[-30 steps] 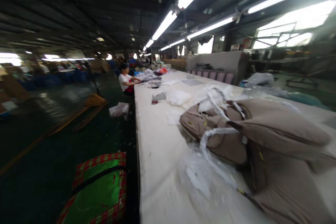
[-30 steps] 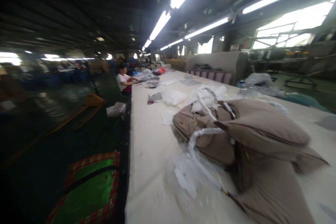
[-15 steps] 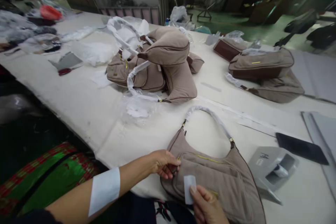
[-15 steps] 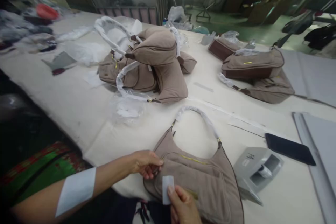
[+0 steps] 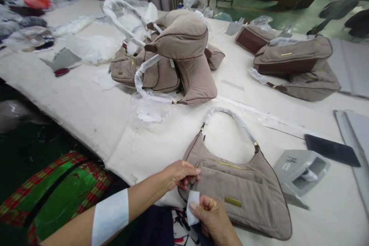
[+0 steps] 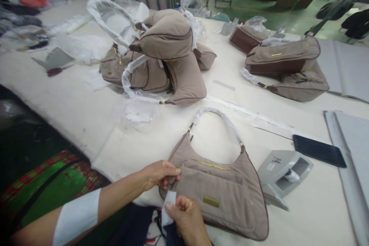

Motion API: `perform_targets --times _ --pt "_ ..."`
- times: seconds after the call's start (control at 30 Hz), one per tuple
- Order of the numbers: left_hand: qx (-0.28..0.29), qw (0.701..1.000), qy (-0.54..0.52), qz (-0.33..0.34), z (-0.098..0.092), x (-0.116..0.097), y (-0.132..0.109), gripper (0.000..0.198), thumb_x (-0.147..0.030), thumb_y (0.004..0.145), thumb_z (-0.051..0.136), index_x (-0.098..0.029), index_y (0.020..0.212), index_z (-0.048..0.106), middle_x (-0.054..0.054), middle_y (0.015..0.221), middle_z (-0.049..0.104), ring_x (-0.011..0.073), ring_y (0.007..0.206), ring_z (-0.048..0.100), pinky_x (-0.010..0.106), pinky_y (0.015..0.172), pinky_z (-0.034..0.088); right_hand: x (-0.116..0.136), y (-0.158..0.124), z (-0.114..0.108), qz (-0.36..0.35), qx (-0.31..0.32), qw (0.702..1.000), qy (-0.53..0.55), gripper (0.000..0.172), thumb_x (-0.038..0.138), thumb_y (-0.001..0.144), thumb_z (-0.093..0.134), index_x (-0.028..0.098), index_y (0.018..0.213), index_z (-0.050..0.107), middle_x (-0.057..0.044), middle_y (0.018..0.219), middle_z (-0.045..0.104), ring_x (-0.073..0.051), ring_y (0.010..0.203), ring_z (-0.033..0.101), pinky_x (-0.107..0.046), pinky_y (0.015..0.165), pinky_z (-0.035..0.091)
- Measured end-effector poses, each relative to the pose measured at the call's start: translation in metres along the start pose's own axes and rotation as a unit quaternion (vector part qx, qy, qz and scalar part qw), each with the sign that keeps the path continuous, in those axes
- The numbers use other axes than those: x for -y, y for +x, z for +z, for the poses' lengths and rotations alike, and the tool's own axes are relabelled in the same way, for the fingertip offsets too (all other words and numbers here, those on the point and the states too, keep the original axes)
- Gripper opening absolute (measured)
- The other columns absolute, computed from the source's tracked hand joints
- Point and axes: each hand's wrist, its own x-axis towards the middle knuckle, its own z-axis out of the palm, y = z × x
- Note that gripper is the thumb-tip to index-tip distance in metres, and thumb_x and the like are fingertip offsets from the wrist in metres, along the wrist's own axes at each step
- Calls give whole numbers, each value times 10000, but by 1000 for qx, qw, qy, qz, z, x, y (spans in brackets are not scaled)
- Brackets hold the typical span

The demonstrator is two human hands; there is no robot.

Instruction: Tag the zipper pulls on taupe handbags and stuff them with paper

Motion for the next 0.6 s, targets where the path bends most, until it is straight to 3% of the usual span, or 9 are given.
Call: perform_targets --times 0.27,0.43,0.6 --pt "-3 999 -25 39 0 7 0 373 -487 548 679 -121 606 647 -63 395 426 54 339 311 215 377 228 1 10 8 0 -36 999 -3 517 601 516 716 155 587 463 76 418 413 -7 305 218 -172 315 128" --pt "0 998 -39 44 0 10 1 364 -481 557 677 -122 594 636 -67 383 416 55 334 310 215 381 229 14 2 11 14 -45 998 28 481 563 568 712 167 596 442 95 387 377 -6 298 212 -155 315 149" --pt "-20 998 -51 33 0 11 1 375 -492 520 694 -130 585 618 -61 390 447 52 336 303 213 379 230 24 5 15 36 -53 996 60 511 577 508 740 159 610 464 103 382 366 -2 295 215 -148 306 163"
